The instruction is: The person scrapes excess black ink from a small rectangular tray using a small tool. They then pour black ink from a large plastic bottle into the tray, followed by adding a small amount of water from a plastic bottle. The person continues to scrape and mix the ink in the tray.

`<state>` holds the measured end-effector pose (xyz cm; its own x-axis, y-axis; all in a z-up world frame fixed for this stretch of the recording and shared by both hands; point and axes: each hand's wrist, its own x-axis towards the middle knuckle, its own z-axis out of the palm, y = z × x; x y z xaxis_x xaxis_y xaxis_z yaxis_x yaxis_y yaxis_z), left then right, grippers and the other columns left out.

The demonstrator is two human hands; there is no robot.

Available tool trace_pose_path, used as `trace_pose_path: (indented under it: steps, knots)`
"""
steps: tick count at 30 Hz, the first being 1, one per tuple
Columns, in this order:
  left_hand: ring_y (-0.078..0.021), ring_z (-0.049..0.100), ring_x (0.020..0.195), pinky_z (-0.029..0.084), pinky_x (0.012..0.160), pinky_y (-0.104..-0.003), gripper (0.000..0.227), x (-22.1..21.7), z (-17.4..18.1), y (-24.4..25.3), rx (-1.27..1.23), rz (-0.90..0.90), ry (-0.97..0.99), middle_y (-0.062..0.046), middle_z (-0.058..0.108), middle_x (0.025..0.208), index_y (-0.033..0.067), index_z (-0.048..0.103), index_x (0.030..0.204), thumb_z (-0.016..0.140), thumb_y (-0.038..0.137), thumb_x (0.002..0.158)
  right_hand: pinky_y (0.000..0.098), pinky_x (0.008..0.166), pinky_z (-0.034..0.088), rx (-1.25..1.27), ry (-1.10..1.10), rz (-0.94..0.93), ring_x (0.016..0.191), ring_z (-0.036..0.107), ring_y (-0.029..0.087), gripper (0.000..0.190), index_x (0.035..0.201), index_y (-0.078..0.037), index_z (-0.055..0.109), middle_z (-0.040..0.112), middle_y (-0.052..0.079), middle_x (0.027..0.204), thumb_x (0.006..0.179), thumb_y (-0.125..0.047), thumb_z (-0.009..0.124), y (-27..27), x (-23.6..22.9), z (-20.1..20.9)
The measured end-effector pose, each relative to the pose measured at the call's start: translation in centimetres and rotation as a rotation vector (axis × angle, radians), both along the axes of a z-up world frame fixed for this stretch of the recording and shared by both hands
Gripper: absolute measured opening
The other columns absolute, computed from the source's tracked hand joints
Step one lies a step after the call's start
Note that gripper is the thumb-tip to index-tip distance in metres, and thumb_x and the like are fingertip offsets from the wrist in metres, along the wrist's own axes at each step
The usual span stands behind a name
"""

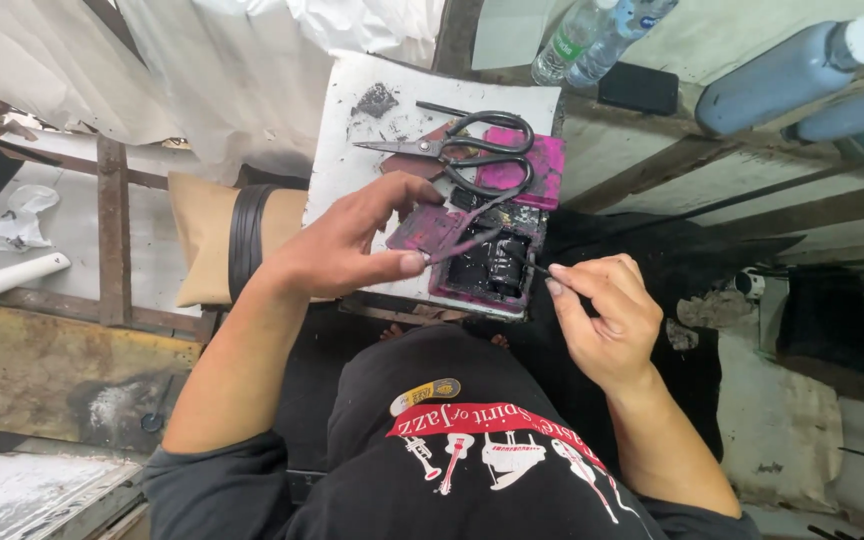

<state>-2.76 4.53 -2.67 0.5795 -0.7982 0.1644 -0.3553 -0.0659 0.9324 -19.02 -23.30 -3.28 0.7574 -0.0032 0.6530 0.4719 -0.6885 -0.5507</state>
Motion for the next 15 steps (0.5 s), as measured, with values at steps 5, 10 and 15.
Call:
trace_pose_path:
  steps: [5, 10, 15]
  knots:
    - [-0.0321, 0.061, 0.090, 0.049, 0.077, -0.045, 0.075, 1.7, -0.7, -0.6, 0.007, -0.120, 0.207, -0.021, 0.063, 0.099, -0.0032, 0.061, 0.125, 0.046, 0.062, 0.092, 0.0364, 0.073, 0.048, -0.116, -0.116, -0.009, 0.076, 0.060, 0.027, 0.015, 0.097, -0.001, 0.082, 0.069, 0.012, 0.086, 0.089, 0.010, 0.076, -1.2, 1.3, 1.5]
    - [-0.0265, 0.060, 0.087, 0.040, 0.069, -0.034, 0.072, 3.3, 0.8, -1.1, 0.098, -0.162, 0.474, -0.018, 0.066, 0.098, -0.0014, 0.070, 0.113, 0.046, 0.063, 0.091, 0.0380, 0.075, 0.048, -0.198, -0.185, 0.030, 0.080, 0.060, 0.028, 0.014, 0.096, 0.001, 0.082, 0.069, 0.014, 0.089, 0.090, 0.012, 0.077, -2.3, 2.9, 3.1]
    - [-0.0232, 0.060, 0.081, 0.037, 0.065, -0.032, 0.075, 4.5, 1.2, -2.5, 0.264, -0.244, 0.523, -0.017, 0.072, 0.097, 0.0001, 0.073, 0.116, 0.052, 0.065, 0.084, 0.0363, 0.077, 0.046, -0.232, -0.284, 0.054, 0.081, 0.059, 0.027, 0.012, 0.096, -0.001, 0.082, 0.069, 0.013, 0.089, 0.091, 0.009, 0.078, -1.6, 4.8, 3.5]
